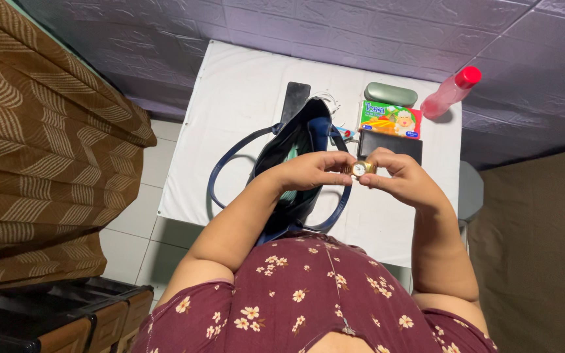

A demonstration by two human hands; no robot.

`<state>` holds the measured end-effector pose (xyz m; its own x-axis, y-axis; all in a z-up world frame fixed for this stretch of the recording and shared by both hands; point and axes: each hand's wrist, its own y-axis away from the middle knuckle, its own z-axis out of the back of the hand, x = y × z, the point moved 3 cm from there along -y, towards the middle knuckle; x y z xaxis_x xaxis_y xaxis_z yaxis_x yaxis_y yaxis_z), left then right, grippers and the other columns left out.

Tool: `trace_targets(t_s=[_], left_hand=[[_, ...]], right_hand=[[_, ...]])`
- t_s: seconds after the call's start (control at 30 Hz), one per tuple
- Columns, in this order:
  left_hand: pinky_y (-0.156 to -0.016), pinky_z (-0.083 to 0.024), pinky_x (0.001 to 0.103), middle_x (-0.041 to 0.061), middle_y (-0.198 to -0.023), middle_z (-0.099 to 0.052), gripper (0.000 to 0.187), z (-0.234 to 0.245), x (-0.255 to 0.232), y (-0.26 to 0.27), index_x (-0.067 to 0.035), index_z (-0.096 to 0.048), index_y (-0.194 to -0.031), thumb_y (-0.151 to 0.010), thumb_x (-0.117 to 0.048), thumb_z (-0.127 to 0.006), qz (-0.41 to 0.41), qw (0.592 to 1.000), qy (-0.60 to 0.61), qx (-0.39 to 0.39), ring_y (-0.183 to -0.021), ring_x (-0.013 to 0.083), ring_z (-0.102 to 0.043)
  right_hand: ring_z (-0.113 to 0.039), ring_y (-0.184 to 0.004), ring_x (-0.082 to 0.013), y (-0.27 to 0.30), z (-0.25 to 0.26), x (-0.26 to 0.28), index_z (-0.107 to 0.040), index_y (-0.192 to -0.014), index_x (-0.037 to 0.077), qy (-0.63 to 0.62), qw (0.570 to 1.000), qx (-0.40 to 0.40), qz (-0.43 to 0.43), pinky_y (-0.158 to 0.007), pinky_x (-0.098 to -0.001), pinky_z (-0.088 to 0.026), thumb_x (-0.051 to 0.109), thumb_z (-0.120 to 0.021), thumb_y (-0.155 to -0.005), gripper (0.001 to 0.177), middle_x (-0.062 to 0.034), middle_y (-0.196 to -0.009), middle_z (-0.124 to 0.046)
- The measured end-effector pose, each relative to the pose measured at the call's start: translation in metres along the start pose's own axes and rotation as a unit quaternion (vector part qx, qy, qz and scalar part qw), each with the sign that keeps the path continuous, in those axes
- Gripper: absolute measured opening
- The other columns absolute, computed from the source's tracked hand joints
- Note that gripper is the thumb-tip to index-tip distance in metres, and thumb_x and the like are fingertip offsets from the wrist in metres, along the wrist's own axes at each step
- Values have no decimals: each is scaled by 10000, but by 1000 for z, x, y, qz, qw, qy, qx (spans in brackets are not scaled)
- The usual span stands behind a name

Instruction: The person unpacks a blue handbag on a small table, taking out a glasses case, keys, a charger cable, a wallet, a snack box, a watch, a phone, and a small pouch, and arranging the items on the table before setting the empty bag down.

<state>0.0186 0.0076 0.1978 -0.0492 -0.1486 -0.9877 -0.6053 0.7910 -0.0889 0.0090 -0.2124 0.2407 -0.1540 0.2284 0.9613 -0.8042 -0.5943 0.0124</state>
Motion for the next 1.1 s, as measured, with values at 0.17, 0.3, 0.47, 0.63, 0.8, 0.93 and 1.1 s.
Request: trace_targets(t_s=[0.17, 0.3, 0.47, 0.63, 0.8, 0.93, 1.1], left_hand=[[-1103, -414, 316, -6, -1282, -609, 323, 16, -4, 0, -74, -613, -1315, -1045, -250, -594, -22, 995, 57, -81, -1233, 109, -543], [-1014, -532, 316, -8, -1182, -663, 181, 16, -5, -6, -77, -610, -1131, -1068, -244, -572, 1, 974, 152, -170, -1109, 96, -641], [-871, -594, 274, 117, -1119, -725, 147, 17, -8, -18, -84, -538, -1029, -998, -89, -681, -76, 949, 192, -236, -982, 110, -700], [-861, -592, 271, 139, -1132, -731, 261, 20, 6, -26, -42, -588, -1184, -947, -50, -697, -46, 946, 200, -250, -963, 128, -713], [-872, -601, 283, 144, -1154, -731, 332, 23, 27, -41, 38, -603, -1269, -964, -41, -707, -35, 953, 182, -238, -991, 144, -713], [-894, -584, 315, 173, -1235, -688, 500, 24, 36, -56, 26, -494, -1347, -916, -67, -729, -42, 959, 46, -277, -1049, 206, -689], [-1046, -458, 456, 280, -1370, -556, 691, 6, 29, -44, 50, -414, -1409, -834, -100, -766, -76, 872, -428, -226, -1270, 426, -551]], right_hand=[[-556, -877, -93, 0, 13, -9, -702, -1041, 19, -65, 997, -25, -43, -798, -259, -464, 117, -651, -1005, 117, -17, -952, -653], [-638, -1083, -126, -2, 11, -11, -664, -974, -3, -79, 989, -121, 30, -947, -286, -518, 55, -653, -990, 61, -15, -1215, -639], [-720, -970, -197, -6, 7, -26, -630, -1003, 4, -242, 951, -193, 19, -888, -353, -607, -2, -699, -968, 78, -110, -1074, -726], [-714, -844, -159, -7, 14, -44, -636, -1211, 62, -246, 953, -172, -40, -772, -310, -598, 15, -741, -865, 364, -63, -956, -703], [-651, -734, -121, -17, 18, -67, -727, -1161, -28, -212, 964, -90, -132, -670, -283, -559, 129, -761, -921, 289, -56, -857, -687], [-631, -658, -100, -22, 27, -90, -758, -1076, -9, -178, 965, -118, -153, -615, -259, -524, 195, -748, -916, 260, -46, -881, -744], [-616, -556, -120, -42, 62, -141, -795, -985, 22, 53, 957, -165, -232, -525, -283, -505, 235, -790, -885, 235, -55, -712, -701]])
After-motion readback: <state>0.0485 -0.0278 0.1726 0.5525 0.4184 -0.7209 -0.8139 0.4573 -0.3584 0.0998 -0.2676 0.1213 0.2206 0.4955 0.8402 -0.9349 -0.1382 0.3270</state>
